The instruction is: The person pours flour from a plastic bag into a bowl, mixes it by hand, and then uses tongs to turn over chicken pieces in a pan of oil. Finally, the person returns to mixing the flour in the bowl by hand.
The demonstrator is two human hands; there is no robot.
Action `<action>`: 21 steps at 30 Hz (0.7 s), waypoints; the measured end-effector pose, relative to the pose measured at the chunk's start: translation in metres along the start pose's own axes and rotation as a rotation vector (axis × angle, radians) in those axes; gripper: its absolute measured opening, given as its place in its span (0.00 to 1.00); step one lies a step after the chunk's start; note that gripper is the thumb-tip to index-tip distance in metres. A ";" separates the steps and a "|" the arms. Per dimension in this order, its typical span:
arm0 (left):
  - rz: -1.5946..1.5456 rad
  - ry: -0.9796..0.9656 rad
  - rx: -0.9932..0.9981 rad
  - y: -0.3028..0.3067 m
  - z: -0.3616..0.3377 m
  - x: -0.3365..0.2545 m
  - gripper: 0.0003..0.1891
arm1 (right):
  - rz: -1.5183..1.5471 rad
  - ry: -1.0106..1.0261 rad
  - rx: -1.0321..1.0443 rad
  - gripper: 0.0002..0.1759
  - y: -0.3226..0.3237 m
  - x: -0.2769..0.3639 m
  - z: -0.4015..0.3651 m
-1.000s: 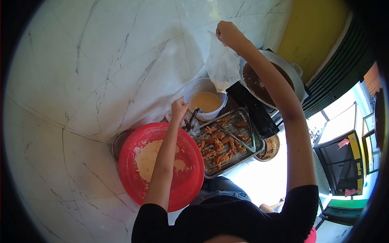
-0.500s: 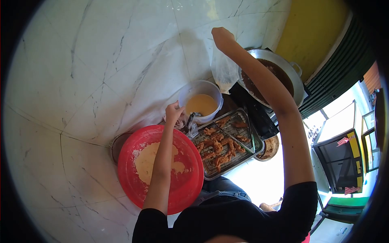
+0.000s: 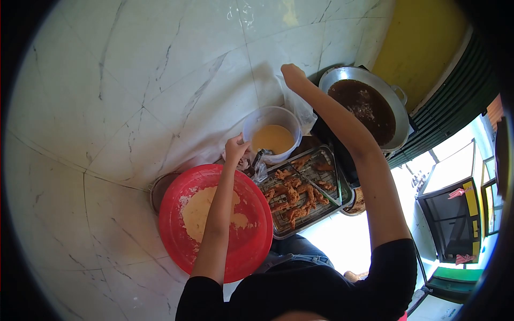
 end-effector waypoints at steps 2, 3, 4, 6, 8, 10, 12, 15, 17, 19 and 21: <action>-0.033 0.015 0.001 -0.002 -0.003 -0.005 0.24 | 0.167 -0.022 0.071 0.05 -0.021 -0.010 -0.002; -0.020 0.018 -0.001 -0.002 -0.006 -0.014 0.25 | 0.241 -0.031 0.118 0.05 -0.037 -0.017 0.002; -0.007 0.021 -0.003 -0.002 -0.011 -0.025 0.25 | 0.314 -0.044 0.164 0.05 -0.054 -0.024 0.006; 0.032 0.024 -0.010 -0.001 -0.013 -0.031 0.26 | 0.438 -0.069 0.278 0.07 -0.099 -0.042 0.022; 0.085 0.026 -0.020 0.000 -0.013 -0.028 0.26 | 0.519 -0.053 0.341 0.09 -0.113 -0.042 0.013; -0.025 0.072 -0.015 -0.002 -0.013 -0.023 0.26 | 0.480 0.039 0.321 0.11 -0.120 -0.040 0.015; -0.103 0.089 -0.006 -0.004 -0.014 -0.017 0.26 | 0.319 0.201 0.219 0.15 -0.109 -0.028 0.014; -0.157 0.073 0.012 -0.005 -0.009 -0.010 0.28 | 0.725 -0.005 0.500 0.22 -0.107 -0.026 0.010; -0.176 0.071 0.023 -0.004 -0.012 -0.011 0.30 | 0.962 0.035 0.692 0.26 -0.101 -0.008 -0.001; -0.122 0.118 0.010 -0.001 -0.022 -0.021 0.30 | 1.023 0.048 0.778 0.28 -0.093 0.003 -0.010; -0.120 0.092 -0.069 0.002 -0.032 -0.026 0.30 | 0.907 0.036 0.760 0.29 -0.087 0.008 -0.014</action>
Point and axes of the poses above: each hand's wrist, its own z-axis towards the middle knuckle, its own y-axis out of the back of the hand, x = y × z, the point moved 8 cm from there along z, towards the middle knuckle, and after that the axes turned 14 degrees about x, right-handed, at the moved point
